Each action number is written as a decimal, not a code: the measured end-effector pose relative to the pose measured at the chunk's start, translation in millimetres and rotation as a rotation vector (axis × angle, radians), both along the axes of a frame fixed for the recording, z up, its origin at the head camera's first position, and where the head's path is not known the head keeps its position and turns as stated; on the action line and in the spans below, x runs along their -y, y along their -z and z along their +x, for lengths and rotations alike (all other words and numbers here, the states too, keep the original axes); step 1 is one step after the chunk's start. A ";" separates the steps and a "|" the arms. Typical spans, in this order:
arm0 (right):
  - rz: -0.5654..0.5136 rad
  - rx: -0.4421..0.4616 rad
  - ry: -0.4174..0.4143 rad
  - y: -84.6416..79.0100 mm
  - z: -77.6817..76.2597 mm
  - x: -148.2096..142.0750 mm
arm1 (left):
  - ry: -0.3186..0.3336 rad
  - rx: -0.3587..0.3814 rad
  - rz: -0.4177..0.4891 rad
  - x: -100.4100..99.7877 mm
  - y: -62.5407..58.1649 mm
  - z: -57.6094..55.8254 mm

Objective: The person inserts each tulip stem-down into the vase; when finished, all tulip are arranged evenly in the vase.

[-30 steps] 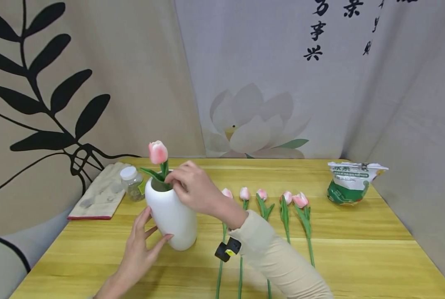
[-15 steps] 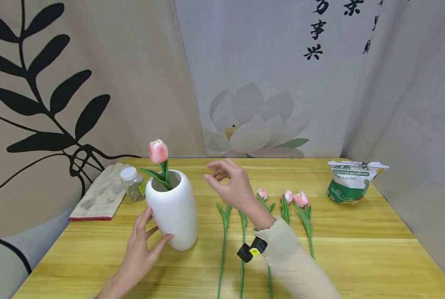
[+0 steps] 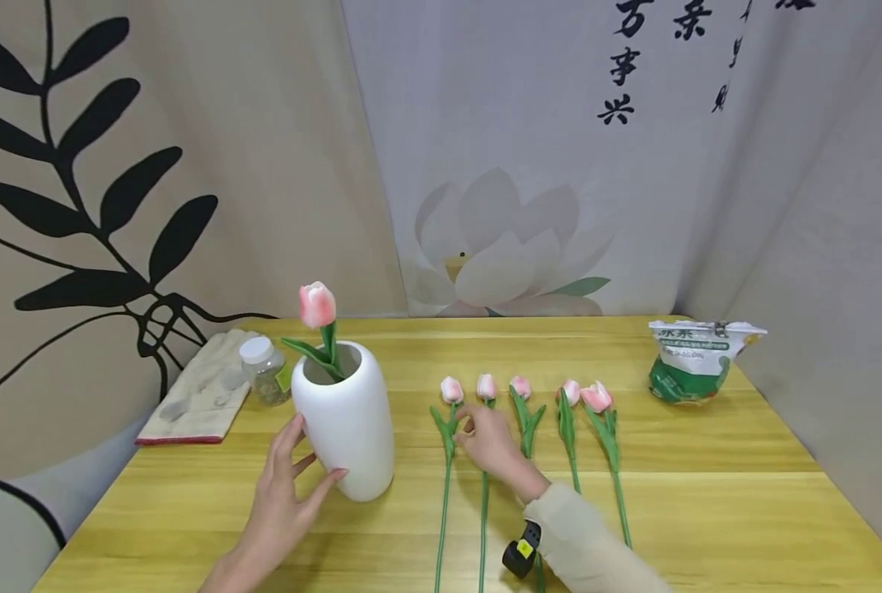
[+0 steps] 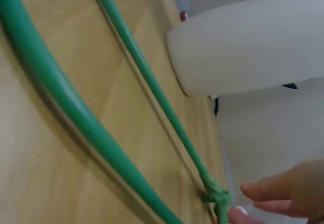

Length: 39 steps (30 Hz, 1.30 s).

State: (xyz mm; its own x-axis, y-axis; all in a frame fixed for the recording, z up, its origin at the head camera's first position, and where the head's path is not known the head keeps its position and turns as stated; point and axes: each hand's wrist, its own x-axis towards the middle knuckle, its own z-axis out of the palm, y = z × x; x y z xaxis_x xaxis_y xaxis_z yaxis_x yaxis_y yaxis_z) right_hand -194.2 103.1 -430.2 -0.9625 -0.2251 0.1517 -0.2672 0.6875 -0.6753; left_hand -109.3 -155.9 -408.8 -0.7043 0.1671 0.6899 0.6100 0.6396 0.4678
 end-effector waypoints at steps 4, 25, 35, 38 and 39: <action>0.053 0.052 -0.031 7.3 0.6 10.0 | -0.008 0.005 -0.009 0.6 -0.6 0.5; -0.074 0.130 0.046 20.6 -2.4 25.2 | 0.014 0.002 0.017 0.5 0.9 0.6; -0.158 0.104 0.001 18.1 -0.9 26.0 | 0.012 0.006 0.032 0.7 0.1 0.7; -0.222 0.106 -0.014 13.8 -0.8 24.7 | 0.007 0.005 0.028 0.7 0.4 0.8; -0.243 0.100 -0.016 11.4 -0.9 24.1 | 0.006 0.005 0.027 0.7 0.5 0.9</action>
